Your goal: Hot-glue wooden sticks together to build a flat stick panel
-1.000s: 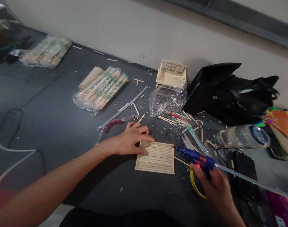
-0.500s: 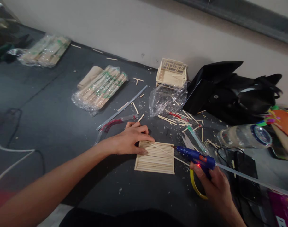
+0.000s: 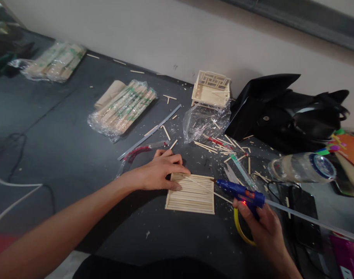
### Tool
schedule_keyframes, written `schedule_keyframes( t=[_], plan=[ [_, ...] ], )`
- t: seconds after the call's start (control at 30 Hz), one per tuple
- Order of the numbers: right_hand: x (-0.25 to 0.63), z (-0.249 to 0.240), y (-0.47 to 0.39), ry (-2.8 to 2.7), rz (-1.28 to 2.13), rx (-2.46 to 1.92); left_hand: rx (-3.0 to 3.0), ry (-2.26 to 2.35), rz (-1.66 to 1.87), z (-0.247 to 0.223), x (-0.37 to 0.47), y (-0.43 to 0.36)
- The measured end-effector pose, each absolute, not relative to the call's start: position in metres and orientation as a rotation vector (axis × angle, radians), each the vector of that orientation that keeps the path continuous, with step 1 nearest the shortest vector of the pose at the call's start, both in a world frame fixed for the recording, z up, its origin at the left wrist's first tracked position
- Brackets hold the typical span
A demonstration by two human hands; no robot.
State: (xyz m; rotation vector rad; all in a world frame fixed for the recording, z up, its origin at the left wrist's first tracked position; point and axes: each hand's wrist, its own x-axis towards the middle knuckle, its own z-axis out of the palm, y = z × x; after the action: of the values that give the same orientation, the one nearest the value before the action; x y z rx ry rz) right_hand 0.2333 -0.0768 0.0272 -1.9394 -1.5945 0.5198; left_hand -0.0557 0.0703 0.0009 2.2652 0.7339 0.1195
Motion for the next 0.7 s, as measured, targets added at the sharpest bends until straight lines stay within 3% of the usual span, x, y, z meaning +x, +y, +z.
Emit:
schedule_keyframes(
  t=[0.7],
  plan=[
    [0.2254, 0.0267, -0.0697, -1.651, 0.484, -1.899, 2.274, 0.725, 0.111, 0.0015, -0.0552, 0.0709]
  ],
)
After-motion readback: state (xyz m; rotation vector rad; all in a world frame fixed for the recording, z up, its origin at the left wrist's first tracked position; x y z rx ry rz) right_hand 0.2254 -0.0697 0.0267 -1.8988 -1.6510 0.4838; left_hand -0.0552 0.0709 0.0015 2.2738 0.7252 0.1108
